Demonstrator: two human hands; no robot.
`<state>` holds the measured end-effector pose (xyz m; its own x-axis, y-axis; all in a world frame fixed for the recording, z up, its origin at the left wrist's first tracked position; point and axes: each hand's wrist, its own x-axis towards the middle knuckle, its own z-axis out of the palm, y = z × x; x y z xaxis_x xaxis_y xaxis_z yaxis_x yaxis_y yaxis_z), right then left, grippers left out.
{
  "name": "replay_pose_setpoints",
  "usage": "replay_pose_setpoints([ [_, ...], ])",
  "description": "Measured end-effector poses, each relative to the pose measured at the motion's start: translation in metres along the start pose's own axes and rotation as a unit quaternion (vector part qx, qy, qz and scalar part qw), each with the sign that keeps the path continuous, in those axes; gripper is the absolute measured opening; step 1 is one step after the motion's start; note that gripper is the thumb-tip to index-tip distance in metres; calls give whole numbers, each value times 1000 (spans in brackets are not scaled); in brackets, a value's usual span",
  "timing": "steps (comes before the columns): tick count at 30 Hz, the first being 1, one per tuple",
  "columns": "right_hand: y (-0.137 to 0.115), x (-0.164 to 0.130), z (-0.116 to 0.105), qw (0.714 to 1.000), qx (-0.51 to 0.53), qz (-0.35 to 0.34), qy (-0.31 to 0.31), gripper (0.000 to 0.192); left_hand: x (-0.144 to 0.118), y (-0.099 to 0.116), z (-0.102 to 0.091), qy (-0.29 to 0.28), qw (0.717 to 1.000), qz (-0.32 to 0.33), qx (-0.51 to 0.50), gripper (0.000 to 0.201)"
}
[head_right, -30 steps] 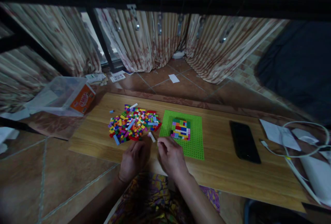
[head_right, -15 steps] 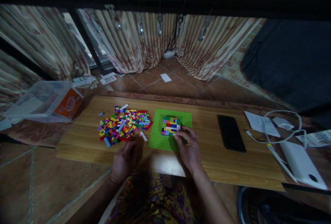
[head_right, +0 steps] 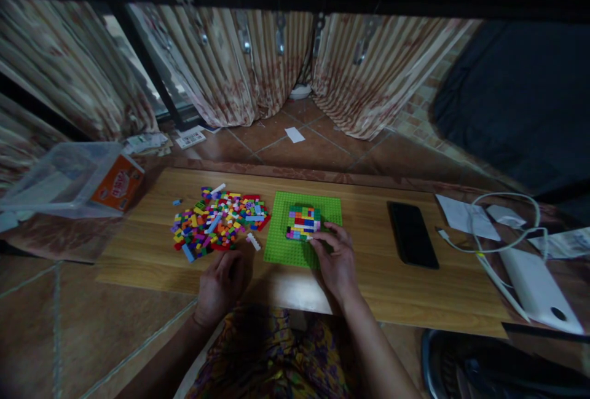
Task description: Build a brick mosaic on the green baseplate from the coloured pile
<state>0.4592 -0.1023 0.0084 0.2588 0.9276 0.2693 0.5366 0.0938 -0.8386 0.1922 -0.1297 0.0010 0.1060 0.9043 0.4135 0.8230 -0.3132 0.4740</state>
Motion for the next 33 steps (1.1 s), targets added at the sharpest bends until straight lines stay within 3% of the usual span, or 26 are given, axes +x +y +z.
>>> replay_pose_setpoints([
  [16,-1,7,8,993,94,67,2,15,0,1,-1,-17,1000,-15,0,11],
  [26,7,7,5,992,96,75,-25,26,0,2,-2,-15,1000,-18,-12,14],
  [29,5,4,2,992,91,82,6,30,-1,3,-2,-14,1000,-22,-15,15],
  [33,-20,-3,7,998,40,9,52,23,-2,3,-1,-17,999,-20,-22,16],
])
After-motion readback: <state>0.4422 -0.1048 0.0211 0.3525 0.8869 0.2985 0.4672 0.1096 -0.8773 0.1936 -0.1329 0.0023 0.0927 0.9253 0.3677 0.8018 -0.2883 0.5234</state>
